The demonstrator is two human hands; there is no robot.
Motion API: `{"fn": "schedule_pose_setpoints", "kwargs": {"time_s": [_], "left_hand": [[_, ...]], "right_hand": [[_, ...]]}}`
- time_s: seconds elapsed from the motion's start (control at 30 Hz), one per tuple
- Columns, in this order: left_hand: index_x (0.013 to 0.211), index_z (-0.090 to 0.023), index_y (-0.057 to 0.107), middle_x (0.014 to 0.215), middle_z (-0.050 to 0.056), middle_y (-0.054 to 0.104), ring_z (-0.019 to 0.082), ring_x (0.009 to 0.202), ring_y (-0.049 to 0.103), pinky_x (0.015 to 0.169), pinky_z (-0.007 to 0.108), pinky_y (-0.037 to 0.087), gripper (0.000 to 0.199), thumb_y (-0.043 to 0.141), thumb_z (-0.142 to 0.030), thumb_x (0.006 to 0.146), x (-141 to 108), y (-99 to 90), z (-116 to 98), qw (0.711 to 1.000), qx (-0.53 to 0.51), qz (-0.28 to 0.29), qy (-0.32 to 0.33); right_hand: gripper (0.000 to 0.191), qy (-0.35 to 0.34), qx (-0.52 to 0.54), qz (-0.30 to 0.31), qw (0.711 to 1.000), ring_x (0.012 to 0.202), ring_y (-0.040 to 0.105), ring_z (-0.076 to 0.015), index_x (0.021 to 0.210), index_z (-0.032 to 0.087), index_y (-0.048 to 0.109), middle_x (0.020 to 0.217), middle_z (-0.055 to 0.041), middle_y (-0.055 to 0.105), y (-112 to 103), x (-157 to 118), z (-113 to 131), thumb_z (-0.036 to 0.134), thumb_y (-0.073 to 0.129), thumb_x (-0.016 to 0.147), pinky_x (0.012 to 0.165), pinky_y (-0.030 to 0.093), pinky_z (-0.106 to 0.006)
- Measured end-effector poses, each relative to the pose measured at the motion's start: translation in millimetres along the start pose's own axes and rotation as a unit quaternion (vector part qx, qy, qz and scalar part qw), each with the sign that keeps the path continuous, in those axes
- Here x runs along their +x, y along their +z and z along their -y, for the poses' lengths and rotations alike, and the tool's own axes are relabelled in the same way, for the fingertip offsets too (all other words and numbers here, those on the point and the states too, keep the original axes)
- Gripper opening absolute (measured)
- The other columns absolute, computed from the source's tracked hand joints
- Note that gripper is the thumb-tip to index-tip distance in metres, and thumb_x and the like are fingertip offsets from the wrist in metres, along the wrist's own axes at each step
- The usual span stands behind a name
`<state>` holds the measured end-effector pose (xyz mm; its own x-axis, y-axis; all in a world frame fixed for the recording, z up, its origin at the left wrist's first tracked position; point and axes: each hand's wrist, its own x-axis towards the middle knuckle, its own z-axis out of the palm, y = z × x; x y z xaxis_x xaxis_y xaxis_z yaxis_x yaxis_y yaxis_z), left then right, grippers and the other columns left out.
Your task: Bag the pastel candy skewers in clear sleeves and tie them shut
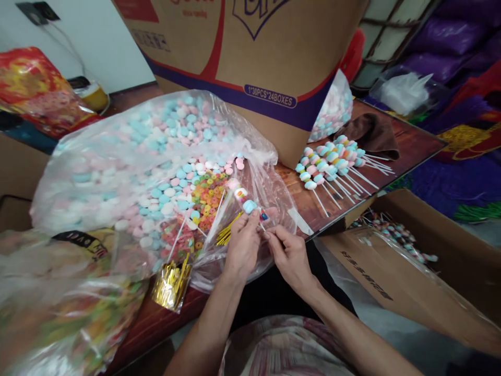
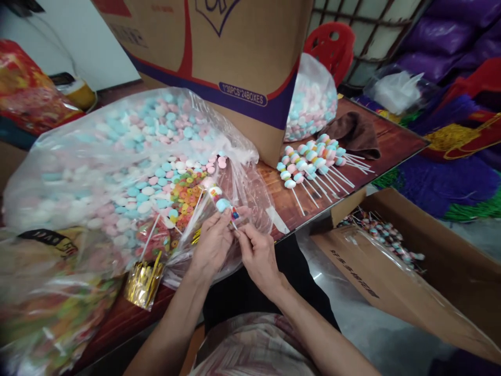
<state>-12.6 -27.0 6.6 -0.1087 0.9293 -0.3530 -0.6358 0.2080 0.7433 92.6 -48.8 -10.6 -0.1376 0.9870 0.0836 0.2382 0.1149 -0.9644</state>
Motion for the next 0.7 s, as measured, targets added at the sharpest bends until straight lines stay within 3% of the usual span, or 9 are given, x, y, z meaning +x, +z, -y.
{"fn": "schedule_pose_setpoints", "kwargs": {"time_s": [0.2,0.33,0.43,0.5,0.6,0.63,0.7], "left_hand": [[0.081,-0.015,0.072,0.085,0.01,0.076,0.024,0.088,0.072,0.08,0.034,0.056,0.026,0.08,-0.04,0.074,-6.3,-3.0,4.5,0.999,-0.007,0.033,0.013],[0.088,-0.017,0.075,0.083,0.008,0.075,0.023,0.083,0.071,0.076,0.034,0.057,0.027,0.077,-0.042,0.077,-11.3,-10.8,5.1,0.999,0.024,0.021,0.04],[0.091,-0.02,0.075,0.088,0.007,0.075,0.023,0.09,0.07,0.081,0.034,0.056,0.027,0.078,-0.043,0.077,-18.7,-21.7,-0.4,0.996,0.031,0.017,0.077],[0.084,-0.021,0.074,0.09,0.008,0.074,0.023,0.094,0.069,0.084,0.034,0.055,0.023,0.078,-0.042,0.077,-27.1,-32.5,-9.3,0.996,0.004,0.019,0.092],[0.066,-0.019,0.066,0.078,0.006,0.07,0.018,0.078,0.066,0.073,0.03,0.055,0.027,0.079,-0.04,0.077,-41.9,-53.0,-25.2,0.997,-0.027,0.001,0.073],[0.065,-0.018,0.064,0.072,0.004,0.067,0.015,0.069,0.063,0.066,0.027,0.053,0.027,0.079,-0.037,0.077,-46.0,-59.7,-29.7,0.997,-0.032,-0.01,0.074],[0.061,-0.016,0.06,0.062,0.0,0.057,0.011,0.059,0.055,0.054,0.022,0.047,0.03,0.08,-0.033,0.077,-51.1,-70.4,-36.1,0.995,-0.043,-0.014,0.085]], "right_hand": [[0.029,0.062,0.101,0.03,0.992,0.053,0.039,-0.01,0.069,0.019,0.055,0.057,0.0044,0.045,2.1,2.5,6.9,0.035,0.055,0.093,0.051,0.032,-0.023],[0.031,0.12,0.203,0.05,0.97,0.05,0.036,-0.0088,0.075,0.021,0.051,0.058,0.0059,0.045,9.2,9.9,14.6,0.046,0.057,0.092,0.046,0.028,-0.022],[0.033,0.177,0.305,0.064,0.934,0.044,0.024,-0.0065,0.075,0.021,0.051,0.051,0.0094,0.034,21.2,13.8,26.3,0.048,0.062,0.088,0.043,0.019,-0.021],[0.033,0.232,0.379,0.1,0.89,0.042,0.015,-0.0051,0.069,0.02,0.049,0.046,0.0118,0.026,32.0,11.6,36.1,0.045,0.065,0.085,0.042,0.014,-0.021],[0.03,0.283,0.428,0.179,0.84,0.038,0.014,-0.0046,0.067,0.02,0.05,0.042,0.0129,0.024,48.4,3.0,46.5,0.041,0.062,0.084,0.041,0.015,-0.02],[0.029,0.279,0.414,0.209,0.841,0.036,0.018,-0.0051,0.068,0.02,0.051,0.041,0.0119,0.029,52.5,0.5,47.5,0.04,0.06,0.085,0.041,0.018,-0.02],[0.029,0.223,0.328,0.276,0.875,0.038,0.033,-0.007,0.069,0.019,0.055,0.044,0.0073,0.043,56.8,-0.8,45.2,0.038,0.053,0.09,0.044,0.027,-0.021]]}}
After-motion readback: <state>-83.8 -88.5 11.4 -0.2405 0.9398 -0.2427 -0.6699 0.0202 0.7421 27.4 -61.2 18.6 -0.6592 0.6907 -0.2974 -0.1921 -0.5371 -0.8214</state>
